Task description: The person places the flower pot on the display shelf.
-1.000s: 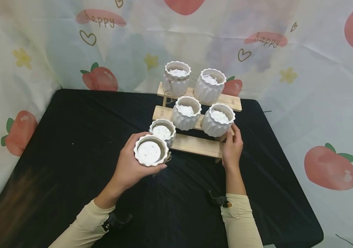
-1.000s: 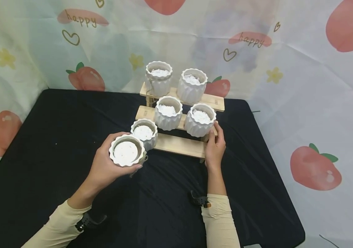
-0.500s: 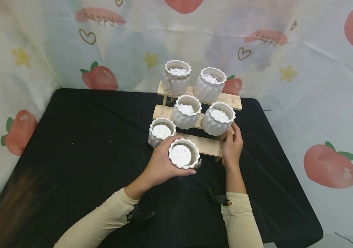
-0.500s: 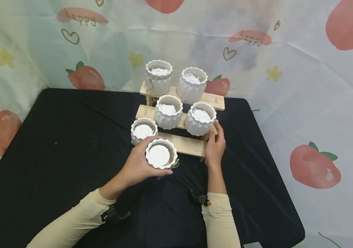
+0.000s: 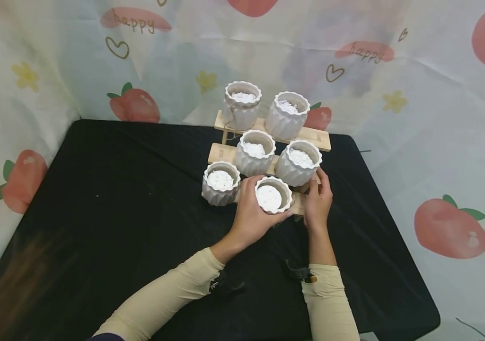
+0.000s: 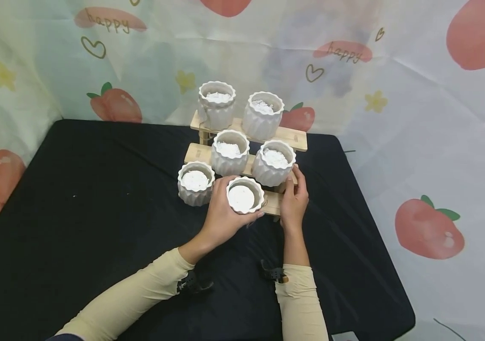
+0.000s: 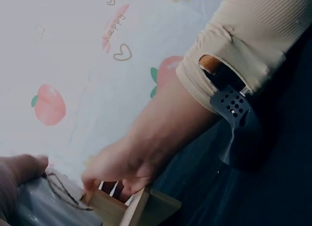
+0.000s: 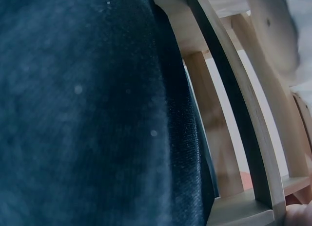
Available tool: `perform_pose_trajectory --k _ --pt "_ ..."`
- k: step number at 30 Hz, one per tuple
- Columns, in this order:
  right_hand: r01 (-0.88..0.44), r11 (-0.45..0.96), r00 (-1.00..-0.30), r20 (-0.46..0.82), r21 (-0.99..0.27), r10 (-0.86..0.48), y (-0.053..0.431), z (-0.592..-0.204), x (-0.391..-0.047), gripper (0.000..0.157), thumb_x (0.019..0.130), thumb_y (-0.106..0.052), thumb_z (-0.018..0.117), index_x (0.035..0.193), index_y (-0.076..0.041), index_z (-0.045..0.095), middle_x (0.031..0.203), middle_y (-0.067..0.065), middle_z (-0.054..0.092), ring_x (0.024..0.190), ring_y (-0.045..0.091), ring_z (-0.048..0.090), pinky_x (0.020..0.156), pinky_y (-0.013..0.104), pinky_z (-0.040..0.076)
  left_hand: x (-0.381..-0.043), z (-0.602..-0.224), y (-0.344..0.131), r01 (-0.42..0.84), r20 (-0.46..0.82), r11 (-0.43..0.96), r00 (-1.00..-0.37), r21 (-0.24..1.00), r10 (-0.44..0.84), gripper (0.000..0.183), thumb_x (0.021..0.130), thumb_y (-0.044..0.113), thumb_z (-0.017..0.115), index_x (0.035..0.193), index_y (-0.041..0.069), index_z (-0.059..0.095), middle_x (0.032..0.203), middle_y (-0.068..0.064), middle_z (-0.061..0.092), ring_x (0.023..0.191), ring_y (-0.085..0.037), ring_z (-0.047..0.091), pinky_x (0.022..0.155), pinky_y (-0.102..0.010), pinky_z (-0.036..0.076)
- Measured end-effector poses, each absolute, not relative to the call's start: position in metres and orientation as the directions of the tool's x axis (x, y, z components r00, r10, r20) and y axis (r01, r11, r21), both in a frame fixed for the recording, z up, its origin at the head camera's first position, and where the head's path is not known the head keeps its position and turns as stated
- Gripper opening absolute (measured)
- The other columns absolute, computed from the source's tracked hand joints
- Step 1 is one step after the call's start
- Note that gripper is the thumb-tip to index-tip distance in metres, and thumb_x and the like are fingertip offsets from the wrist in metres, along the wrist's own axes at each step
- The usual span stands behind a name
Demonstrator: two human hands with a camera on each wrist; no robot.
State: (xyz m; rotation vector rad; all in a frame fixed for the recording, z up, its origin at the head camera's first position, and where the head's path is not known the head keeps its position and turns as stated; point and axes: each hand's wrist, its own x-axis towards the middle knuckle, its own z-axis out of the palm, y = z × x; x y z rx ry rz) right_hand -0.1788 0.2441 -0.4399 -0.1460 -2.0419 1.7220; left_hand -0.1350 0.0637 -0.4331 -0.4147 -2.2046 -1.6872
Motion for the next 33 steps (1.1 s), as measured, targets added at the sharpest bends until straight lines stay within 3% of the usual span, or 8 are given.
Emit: perform_pose_trajectory --k 6,15,19,27,33 --pt "-0.242 0.194 -0.884 0.299 -0.951 0.359 0.243 -0.442 -0.181 0.037 0.109 -0.011 0.048 0.145 -0.008 0.059 0.098 0.002 0.063 0.086 0.04 0.055 0.068 0.032 0.047 -0.138 -0.44 0.076 0.405 0.436 0.264 -0.898 0.875 -0.066 0.093 0.069 0.016 0.099 0.139 -0.001 0.041 0.134 -0.016 0.041 0.124 -0.03 0.044 0.107 -0.044 0.04" --pt "-0.237 0.188 -0.887 0.291 -0.953 0.359 0.242 -0.443 -0.182 0.039 0.11 -0.012 0.048 0.147 -0.006 0.056 0.133 0.01 0.062 0.101 0.025 0.056 0.087 0.039 0.045 -0.139 -0.452 0.09 0.372 0.412 0.234 -0.897 0.898 -0.158 0.092 0.074 0.015 0.096 0.142 0.0 0.036 0.138 -0.016 0.035 0.13 -0.03 0.037 0.111 -0.046 0.032" --pt "-0.239 0.183 -0.887 0.291 -0.953 0.357 0.241 -0.442 -0.182 0.039 0.11 -0.012 0.048 0.147 -0.005 0.056 0.132 0.013 0.062 0.099 0.022 0.057 0.085 0.039 0.045 -0.14 -0.457 0.094 0.368 0.405 0.211 -0.899 0.905 -0.169 0.091 0.079 0.018 0.093 0.144 0.0 0.031 0.141 -0.016 0.03 0.133 -0.031 0.033 0.114 -0.047 0.029" --pt "-0.243 0.191 -0.888 0.297 -0.951 0.352 0.243 -0.442 -0.181 0.039 0.11 -0.014 0.048 0.148 -0.005 0.055 0.136 0.014 0.061 0.098 0.013 0.058 0.085 0.039 0.045 -0.143 -0.462 0.098 0.416 0.453 0.223 -0.878 0.881 -0.153 0.078 0.086 0.018 0.088 0.133 0.001 0.028 0.136 -0.015 0.025 0.132 -0.032 0.03 0.114 -0.046 0.027" --pt "-0.243 0.2 -0.884 0.301 -0.949 0.357 0.244 -0.443 -0.181 0.039 0.11 -0.014 0.049 0.148 -0.004 0.055 0.134 0.013 0.061 0.102 0.027 0.057 0.086 0.041 0.044 -0.144 -0.463 0.098 0.405 0.447 0.247 -0.882 0.88 -0.15 0.083 0.085 0.022 0.088 0.138 0.001 0.027 0.139 -0.016 0.025 0.133 -0.032 0.03 0.114 -0.047 0.026"
